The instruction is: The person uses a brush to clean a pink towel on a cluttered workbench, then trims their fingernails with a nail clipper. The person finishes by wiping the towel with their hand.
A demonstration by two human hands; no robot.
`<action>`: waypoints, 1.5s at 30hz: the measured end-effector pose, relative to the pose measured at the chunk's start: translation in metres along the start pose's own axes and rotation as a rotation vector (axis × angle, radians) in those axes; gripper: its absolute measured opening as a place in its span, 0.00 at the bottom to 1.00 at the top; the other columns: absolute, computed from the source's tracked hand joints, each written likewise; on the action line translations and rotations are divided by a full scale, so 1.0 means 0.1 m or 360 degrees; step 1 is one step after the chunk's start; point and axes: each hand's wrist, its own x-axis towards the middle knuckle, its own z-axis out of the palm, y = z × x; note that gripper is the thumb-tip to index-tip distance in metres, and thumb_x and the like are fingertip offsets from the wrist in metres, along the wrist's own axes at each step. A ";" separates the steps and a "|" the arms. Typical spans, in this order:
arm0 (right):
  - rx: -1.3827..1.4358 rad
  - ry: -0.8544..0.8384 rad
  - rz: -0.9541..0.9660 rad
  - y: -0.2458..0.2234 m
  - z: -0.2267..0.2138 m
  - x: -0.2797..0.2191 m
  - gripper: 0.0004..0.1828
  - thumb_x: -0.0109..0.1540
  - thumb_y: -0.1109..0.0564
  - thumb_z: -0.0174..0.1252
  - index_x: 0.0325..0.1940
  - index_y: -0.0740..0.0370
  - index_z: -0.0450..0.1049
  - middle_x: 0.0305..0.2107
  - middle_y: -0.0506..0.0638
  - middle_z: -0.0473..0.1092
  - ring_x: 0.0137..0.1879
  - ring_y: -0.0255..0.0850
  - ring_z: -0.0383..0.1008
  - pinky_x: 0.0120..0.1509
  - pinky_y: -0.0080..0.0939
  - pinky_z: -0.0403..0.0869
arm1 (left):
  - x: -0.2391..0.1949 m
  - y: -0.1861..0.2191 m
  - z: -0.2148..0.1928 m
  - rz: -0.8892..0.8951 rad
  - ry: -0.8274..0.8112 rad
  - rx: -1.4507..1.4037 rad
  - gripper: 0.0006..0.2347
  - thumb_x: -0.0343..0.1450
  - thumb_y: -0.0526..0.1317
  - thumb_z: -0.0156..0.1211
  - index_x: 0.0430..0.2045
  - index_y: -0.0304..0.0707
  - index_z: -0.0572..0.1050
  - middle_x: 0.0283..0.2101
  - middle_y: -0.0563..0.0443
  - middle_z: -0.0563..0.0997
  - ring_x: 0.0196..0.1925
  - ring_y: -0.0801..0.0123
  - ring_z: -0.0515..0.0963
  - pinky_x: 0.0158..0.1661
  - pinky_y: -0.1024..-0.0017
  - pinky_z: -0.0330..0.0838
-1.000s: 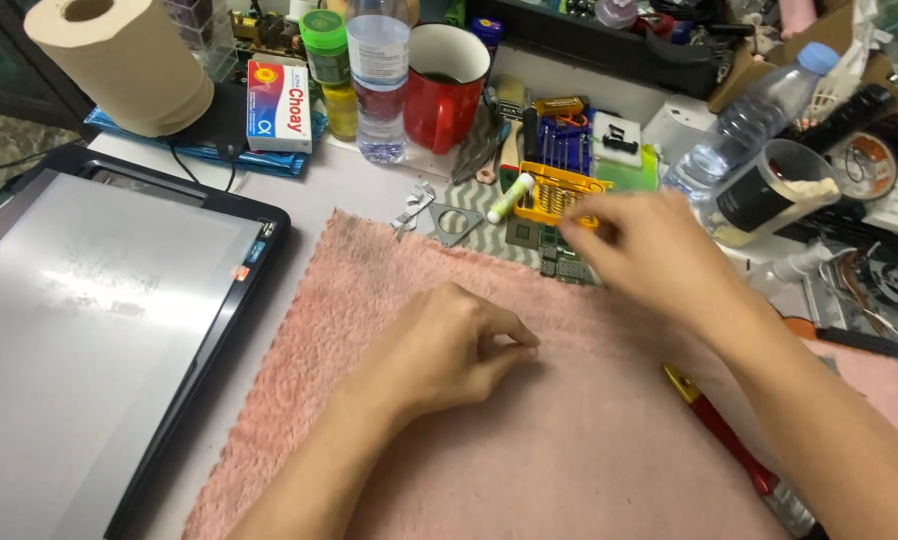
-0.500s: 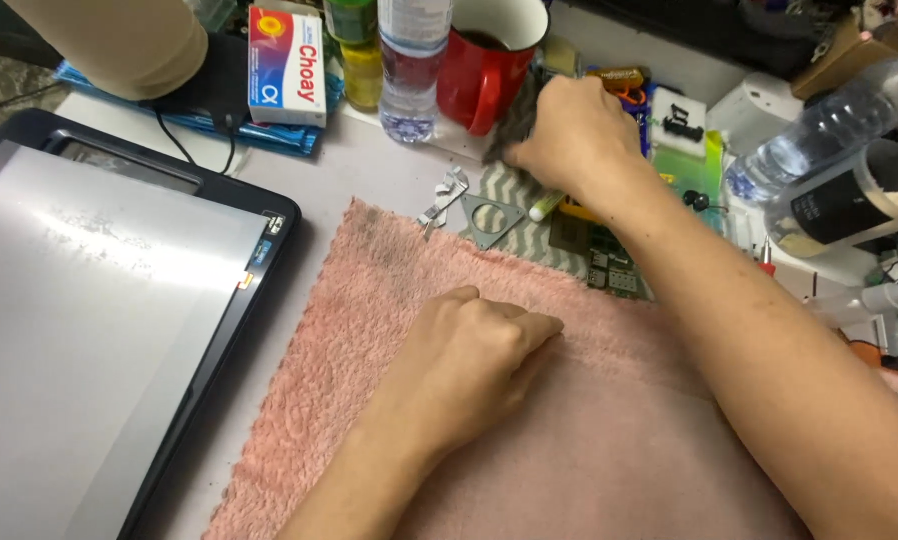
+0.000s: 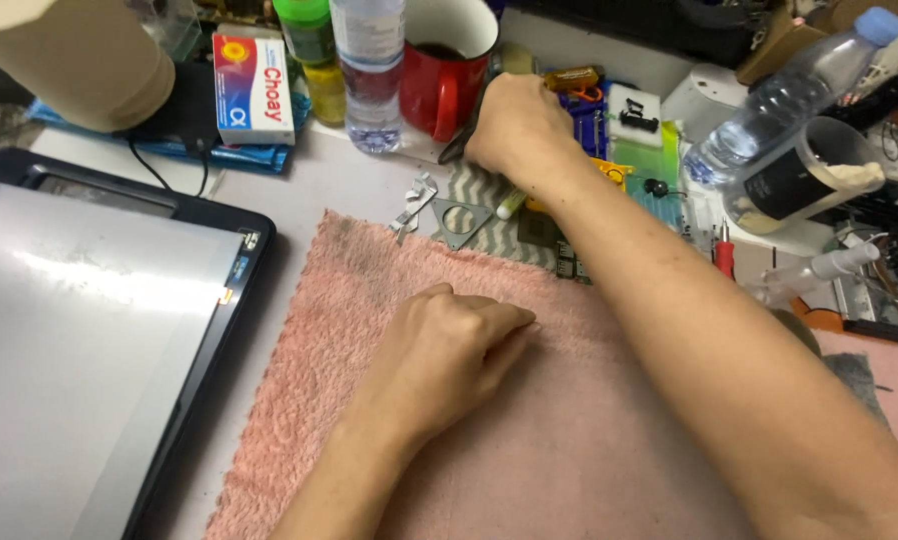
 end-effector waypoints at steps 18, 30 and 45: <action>0.0323 0.0774 -0.1087 1.75 0.41 -2.38 0.16 0.67 0.58 0.72 0.25 0.58 0.78 0.16 0.42 0.73 0.20 0.34 0.73 0.32 0.47 0.72 | 0.17 0.58 -0.02 -0.1315 0.0140 -0.1964 0.13 0.72 0.33 0.75 0.50 0.26 0.90 0.48 0.38 0.97 0.46 0.65 0.95 0.52 0.72 0.92; 0.1651 -0.0225 -0.0019 2.33 0.49 -2.72 0.09 0.63 0.64 0.83 0.43 0.65 0.87 0.13 0.48 0.71 0.21 0.34 0.68 0.30 0.36 0.64 | 0.05 0.84 0.01 -0.0280 -0.0335 -0.1140 0.13 0.78 0.44 0.68 0.53 0.40 0.89 0.52 0.55 0.96 0.44 0.82 0.88 0.40 0.77 0.80; 0.2745 -0.0548 -0.0494 2.54 0.67 -2.66 0.05 0.75 0.61 0.58 0.47 0.67 0.77 0.54 0.66 0.79 0.58 0.57 0.84 0.68 0.63 0.84 | 0.03 0.75 0.02 0.0135 -0.0211 -0.1121 0.12 0.82 0.41 0.65 0.60 0.41 0.83 0.56 0.47 0.76 0.62 0.60 0.80 0.66 0.65 0.77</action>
